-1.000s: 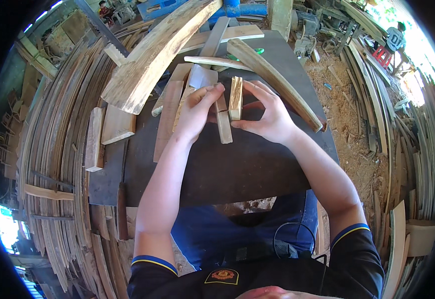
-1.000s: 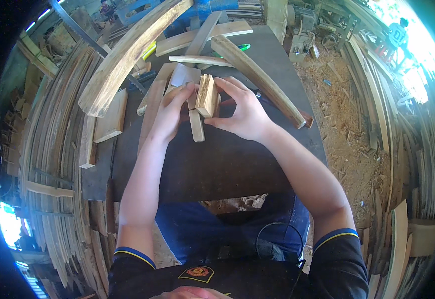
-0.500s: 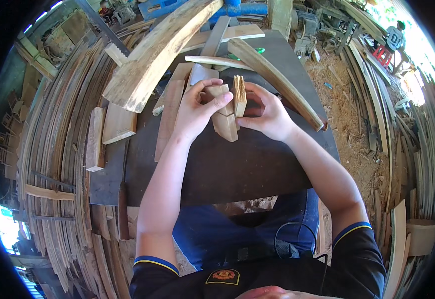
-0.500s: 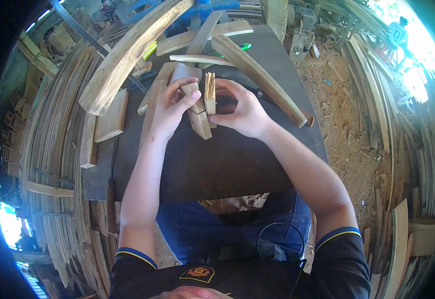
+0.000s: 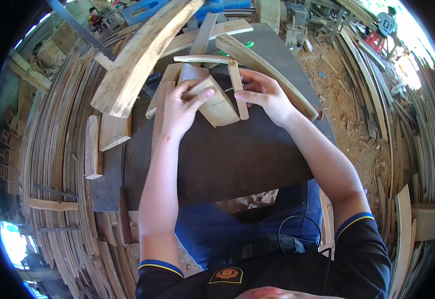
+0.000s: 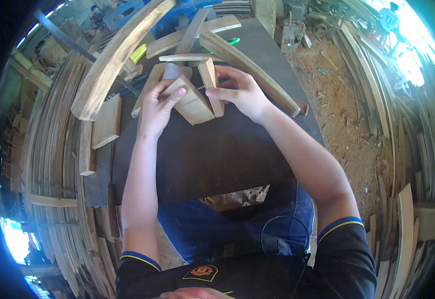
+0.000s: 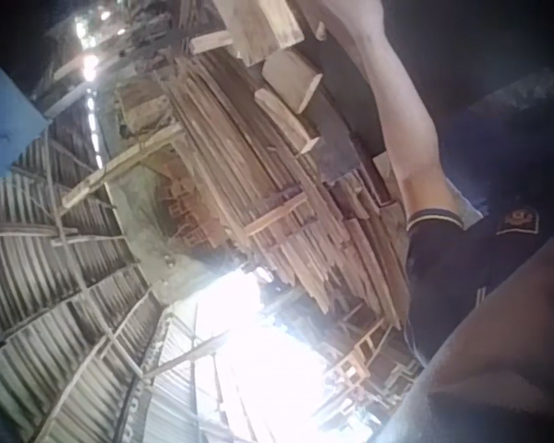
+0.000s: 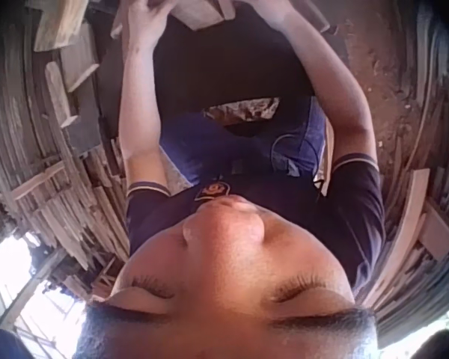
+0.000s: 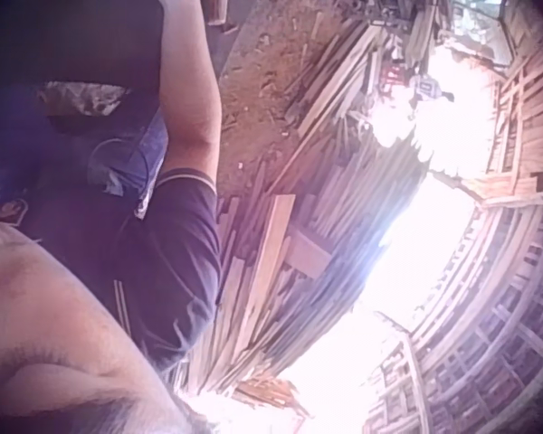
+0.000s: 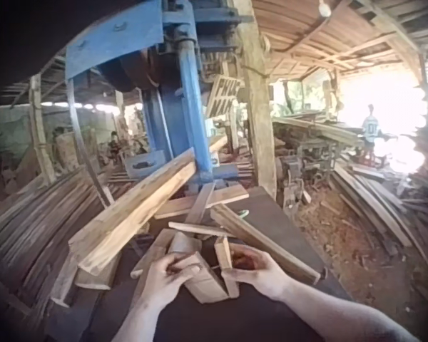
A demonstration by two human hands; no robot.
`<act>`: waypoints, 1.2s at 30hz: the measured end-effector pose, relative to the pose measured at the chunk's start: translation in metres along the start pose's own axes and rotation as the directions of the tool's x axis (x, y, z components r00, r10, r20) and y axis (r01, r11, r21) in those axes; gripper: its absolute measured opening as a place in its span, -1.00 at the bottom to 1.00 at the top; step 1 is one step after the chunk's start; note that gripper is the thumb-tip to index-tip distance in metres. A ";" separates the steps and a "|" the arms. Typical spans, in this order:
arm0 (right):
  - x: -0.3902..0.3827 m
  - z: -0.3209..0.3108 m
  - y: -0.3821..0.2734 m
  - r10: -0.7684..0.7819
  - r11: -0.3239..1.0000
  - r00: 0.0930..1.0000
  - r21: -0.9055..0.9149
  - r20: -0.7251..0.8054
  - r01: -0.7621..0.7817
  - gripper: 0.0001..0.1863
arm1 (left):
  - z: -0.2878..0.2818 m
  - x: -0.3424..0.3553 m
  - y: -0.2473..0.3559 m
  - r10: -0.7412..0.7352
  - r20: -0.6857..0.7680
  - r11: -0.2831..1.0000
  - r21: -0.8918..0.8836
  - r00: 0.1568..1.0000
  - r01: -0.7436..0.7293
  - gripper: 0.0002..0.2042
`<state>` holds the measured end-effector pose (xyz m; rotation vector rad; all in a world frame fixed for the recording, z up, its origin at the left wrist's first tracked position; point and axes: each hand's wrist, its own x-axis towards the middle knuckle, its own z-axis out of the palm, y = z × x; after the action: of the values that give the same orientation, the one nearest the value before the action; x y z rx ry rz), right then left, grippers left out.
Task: The person uses a chisel and a wooden mallet to carve and shape small rectangular blocks of wood on a workbench. They repeatedly strike the chisel to remove material, then inspect the pieces and fit them together to check alignment.
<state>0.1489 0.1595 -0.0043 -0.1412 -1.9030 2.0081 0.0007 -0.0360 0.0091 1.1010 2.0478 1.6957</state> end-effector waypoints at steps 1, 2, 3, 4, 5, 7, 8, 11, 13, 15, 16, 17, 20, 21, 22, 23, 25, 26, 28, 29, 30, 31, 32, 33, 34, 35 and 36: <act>0.003 -0.001 0.001 -0.027 0.999 1.000 -0.025 -0.007 0.026 -0.27 | -0.002 0.002 -0.003 0.026 -0.016 1.000 0.000 1.000 -0.026 -0.57; 0.004 -0.003 0.003 -0.053 0.997 0.998 -0.050 -0.014 0.053 -0.26 | -0.004 0.004 -0.006 -0.016 -0.013 1.000 0.006 1.000 0.016 -0.59; 0.004 -0.003 0.006 -0.081 0.994 0.997 -0.076 -0.019 0.079 -0.26 | -0.006 0.004 -0.008 -0.057 -0.011 0.998 0.011 0.998 0.058 -0.61; 0.005 -0.003 0.005 -0.101 0.992 0.995 -0.078 -0.001 0.100 -0.25 | -0.006 0.006 -0.010 -0.056 -0.017 0.998 -0.002 0.998 0.056 -0.61; 0.005 -0.003 0.004 -0.103 0.991 0.995 -0.080 0.002 0.102 -0.25 | -0.005 0.006 -0.012 -0.055 -0.024 0.998 -0.015 0.998 0.054 -0.61; 0.004 -0.002 0.005 -0.106 0.990 0.994 -0.088 0.009 0.106 -0.24 | -0.004 0.005 -0.012 -0.029 -0.058 1.000 -0.002 0.998 0.029 -0.60; 0.004 -0.003 0.005 -0.109 0.989 0.994 -0.099 -0.001 0.108 -0.22 | -0.001 0.004 -0.010 -0.005 -0.085 1.000 0.024 0.996 0.007 -0.58; 0.004 -0.006 0.005 -0.070 0.982 0.997 -0.179 -0.023 0.065 -0.27 | -0.001 0.004 -0.006 0.005 -0.081 0.998 0.060 0.997 0.000 -0.54; 0.005 -0.006 0.005 -0.073 0.981 0.997 -0.181 -0.022 0.068 -0.26 | -0.004 0.004 -0.010 -0.018 -0.045 0.999 0.038 0.999 0.020 -0.51; 0.004 -0.004 0.003 -0.072 0.973 0.997 -0.220 -0.003 0.069 -0.25 | -0.007 0.004 -0.015 -0.045 -0.003 0.999 -0.014 0.999 0.045 -0.49; 0.003 -0.005 0.003 -0.061 0.974 0.998 -0.220 -0.006 0.058 -0.23 | -0.010 0.008 -0.014 -0.057 0.065 0.997 -0.045 0.996 0.060 -0.53; 0.003 -0.006 0.005 -0.073 0.969 0.997 -0.234 0.012 0.074 -0.20 | -0.009 0.008 -0.013 -0.040 0.092 0.997 -0.057 0.995 0.045 -0.55; 0.006 -0.007 0.009 -0.126 0.952 0.990 -0.273 0.061 0.138 -0.16 | -0.009 0.004 -0.006 0.006 0.182 0.994 -0.106 0.983 0.013 -0.50; 0.006 -0.009 0.008 -0.099 0.961 0.993 -0.253 0.065 0.113 -0.17 | -0.009 0.003 -0.004 0.013 0.220 0.991 -0.131 0.975 0.017 -0.45; 0.004 -0.007 0.007 -0.068 0.969 0.995 -0.231 0.074 0.083 -0.17 | -0.010 0.002 -0.004 0.014 0.255 0.987 -0.155 0.967 0.027 -0.39; 0.003 -0.005 0.005 -0.036 0.977 0.996 -0.208 0.084 0.053 -0.18 | -0.011 0.003 -0.005 0.021 0.259 0.984 -0.174 0.966 0.025 -0.41; 0.002 -0.003 0.002 -0.053 0.972 0.996 -0.224 0.078 0.070 -0.18 | -0.012 0.002 -0.009 0.030 0.271 0.977 -0.212 0.962 0.030 -0.44; 0.003 -0.004 0.003 -0.066 0.969 0.995 -0.234 0.076 0.082 -0.19 | -0.013 0.003 -0.011 0.012 0.287 0.979 -0.199 0.958 0.048 -0.43; 0.006 -0.007 0.008 -0.122 0.963 0.990 -0.232 0.068 0.135 -0.21 | -0.019 0.007 -0.014 -0.021 0.317 0.982 -0.173 0.948 0.080 -0.40; 0.007 -0.009 0.009 -0.109 0.966 0.992 -0.230 0.057 0.119 -0.22 | -0.021 0.007 -0.014 -0.029 0.319 0.985 -0.150 0.947 0.081 -0.39; 0.007 -0.010 0.011 -0.095 0.968 0.994 -0.227 0.046 0.103 -0.22 | -0.024 0.007 -0.015 -0.037 0.322 0.989 -0.127 0.946 0.082 -0.39; 0.008 -0.010 0.008 -0.088 0.970 0.995 -0.226 0.038 0.094 -0.22 | -0.026 0.008 -0.012 -0.040 0.321 0.992 -0.103 0.946 0.076 -0.38; 0.007 -0.010 0.005 -0.084 0.972 0.996 -0.216 0.039 0.091 -0.21 | -0.028 0.006 -0.008 -0.081 0.313 0.992 -0.070 0.946 0.108 -0.34; 0.006 -0.010 0.007 -0.089 0.974 0.995 -0.207 0.043 0.096 -0.21 | -0.028 0.004 -0.007 -0.083 0.311 0.990 -0.083 0.947 0.114 -0.33; 0.006 -0.011 0.008 -0.099 0.973 0.994 -0.203 0.046 0.106 -0.20 | -0.027 0.003 -0.005 -0.079 0.310 0.989 -0.098 0.947 0.114 -0.32; 0.006 -0.011 0.008 -0.109 0.973 0.993 -0.198 0.048 0.117 -0.20 | -0.027 0.003 -0.002 -0.074 0.309 0.987 -0.113 0.948 0.114 -0.31; 0.006 -0.013 0.007 -0.104 0.966 0.993 -0.233 0.061 0.115 -0.19 | -0.027 0.002 0.001 -0.110 0.281 0.989 -0.069 0.954 0.134 -0.28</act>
<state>0.1462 0.1731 -0.0116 -0.0477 -2.1275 1.7241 -0.0173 -0.0538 0.0180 1.0894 1.8119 1.4648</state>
